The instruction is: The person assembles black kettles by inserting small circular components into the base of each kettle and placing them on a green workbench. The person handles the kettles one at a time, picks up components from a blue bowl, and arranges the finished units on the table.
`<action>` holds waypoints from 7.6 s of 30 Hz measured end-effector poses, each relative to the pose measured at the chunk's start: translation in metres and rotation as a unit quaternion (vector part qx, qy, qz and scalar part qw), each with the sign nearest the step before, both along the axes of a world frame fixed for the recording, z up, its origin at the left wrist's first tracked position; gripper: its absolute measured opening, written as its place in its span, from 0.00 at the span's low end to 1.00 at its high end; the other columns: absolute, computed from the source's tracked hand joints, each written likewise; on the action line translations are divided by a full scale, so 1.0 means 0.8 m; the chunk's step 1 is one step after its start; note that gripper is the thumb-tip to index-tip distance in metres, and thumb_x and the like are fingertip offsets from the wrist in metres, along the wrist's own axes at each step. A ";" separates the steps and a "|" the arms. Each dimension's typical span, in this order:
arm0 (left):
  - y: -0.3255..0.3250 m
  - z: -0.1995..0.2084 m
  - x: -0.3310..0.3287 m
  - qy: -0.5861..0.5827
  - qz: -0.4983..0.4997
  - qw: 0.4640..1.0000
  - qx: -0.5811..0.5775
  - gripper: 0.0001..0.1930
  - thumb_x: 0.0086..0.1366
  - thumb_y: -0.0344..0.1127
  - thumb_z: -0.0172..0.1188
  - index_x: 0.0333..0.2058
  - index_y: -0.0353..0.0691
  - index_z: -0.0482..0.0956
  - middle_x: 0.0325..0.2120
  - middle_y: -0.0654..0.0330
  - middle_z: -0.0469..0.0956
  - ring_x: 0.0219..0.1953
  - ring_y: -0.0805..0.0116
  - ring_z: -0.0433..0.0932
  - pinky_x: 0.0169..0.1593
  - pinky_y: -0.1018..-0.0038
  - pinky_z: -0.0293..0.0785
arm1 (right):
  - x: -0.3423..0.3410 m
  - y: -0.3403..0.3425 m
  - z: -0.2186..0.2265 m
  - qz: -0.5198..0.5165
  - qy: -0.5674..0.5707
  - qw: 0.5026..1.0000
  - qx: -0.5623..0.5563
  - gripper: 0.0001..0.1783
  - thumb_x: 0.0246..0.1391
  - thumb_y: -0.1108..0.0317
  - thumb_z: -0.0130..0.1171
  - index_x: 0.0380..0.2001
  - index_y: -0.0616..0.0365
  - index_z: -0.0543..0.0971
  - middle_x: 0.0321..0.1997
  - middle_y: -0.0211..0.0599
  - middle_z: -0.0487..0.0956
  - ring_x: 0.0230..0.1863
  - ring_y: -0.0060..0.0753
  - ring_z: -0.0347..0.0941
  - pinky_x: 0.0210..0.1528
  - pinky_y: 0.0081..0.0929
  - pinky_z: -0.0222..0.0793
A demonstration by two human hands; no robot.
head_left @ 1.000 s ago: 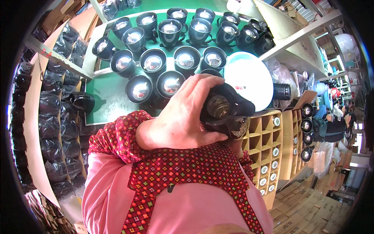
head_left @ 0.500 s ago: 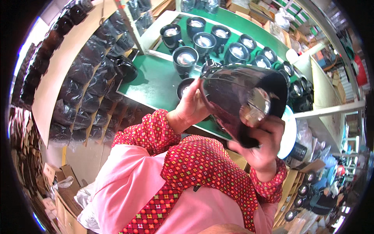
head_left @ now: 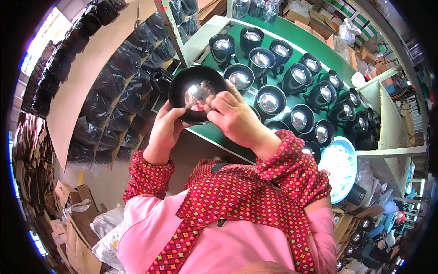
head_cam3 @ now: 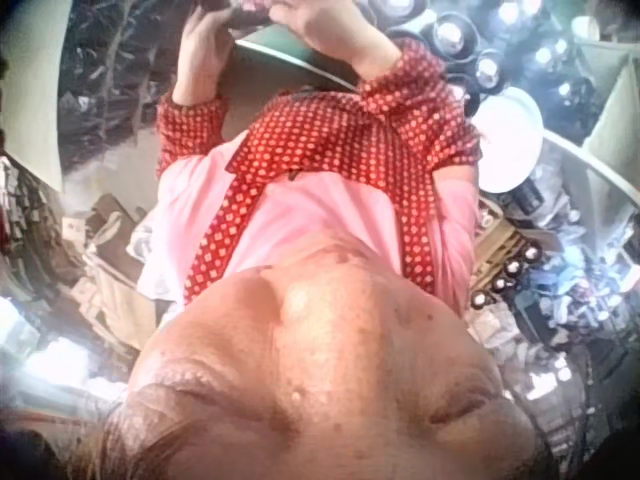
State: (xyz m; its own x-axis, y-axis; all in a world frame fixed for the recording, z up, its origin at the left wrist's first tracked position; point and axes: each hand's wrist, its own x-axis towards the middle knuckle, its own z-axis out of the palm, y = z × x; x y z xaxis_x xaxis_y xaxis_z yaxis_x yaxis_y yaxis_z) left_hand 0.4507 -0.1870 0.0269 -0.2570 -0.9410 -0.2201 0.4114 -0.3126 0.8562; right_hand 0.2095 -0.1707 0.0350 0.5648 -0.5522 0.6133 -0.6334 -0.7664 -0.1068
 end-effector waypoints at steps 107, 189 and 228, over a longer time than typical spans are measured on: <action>-0.267 -0.207 0.114 -0.727 0.164 0.665 -0.053 0.43 0.54 0.74 0.71 0.46 0.32 0.89 0.53 0.33 0.82 0.57 0.38 0.81 0.63 0.53 0.75 | -0.136 0.304 -0.092 0.002 -0.898 0.267 0.349 0.54 0.63 0.24 0.48 0.74 0.58 0.64 0.70 0.65 0.70 0.59 0.61 0.75 0.59 0.50 0.73; -0.632 -0.058 -0.166 -0.157 -0.051 0.980 -0.114 0.15 0.69 0.25 0.49 0.50 0.27 0.80 0.44 0.45 0.85 0.41 0.50 0.89 0.46 0.56 0.91 | -0.103 0.051 0.016 -0.469 -0.079 0.870 0.131 0.18 0.47 0.74 0.75 0.43 0.58 0.85 0.57 0.46 0.78 0.65 0.57 0.71 0.67 0.49 0.68; -0.858 -0.243 -0.263 -0.323 -0.089 0.933 -0.127 0.23 0.62 0.41 0.70 0.46 0.26 0.82 0.40 0.55 0.84 0.41 0.59 0.80 0.49 0.59 0.79 | 0.003 0.322 -0.131 -0.690 -0.375 0.562 0.260 0.09 0.58 0.66 0.71 0.32 0.60 0.83 0.33 0.45 0.83 0.37 0.51 0.83 0.39 0.40 0.77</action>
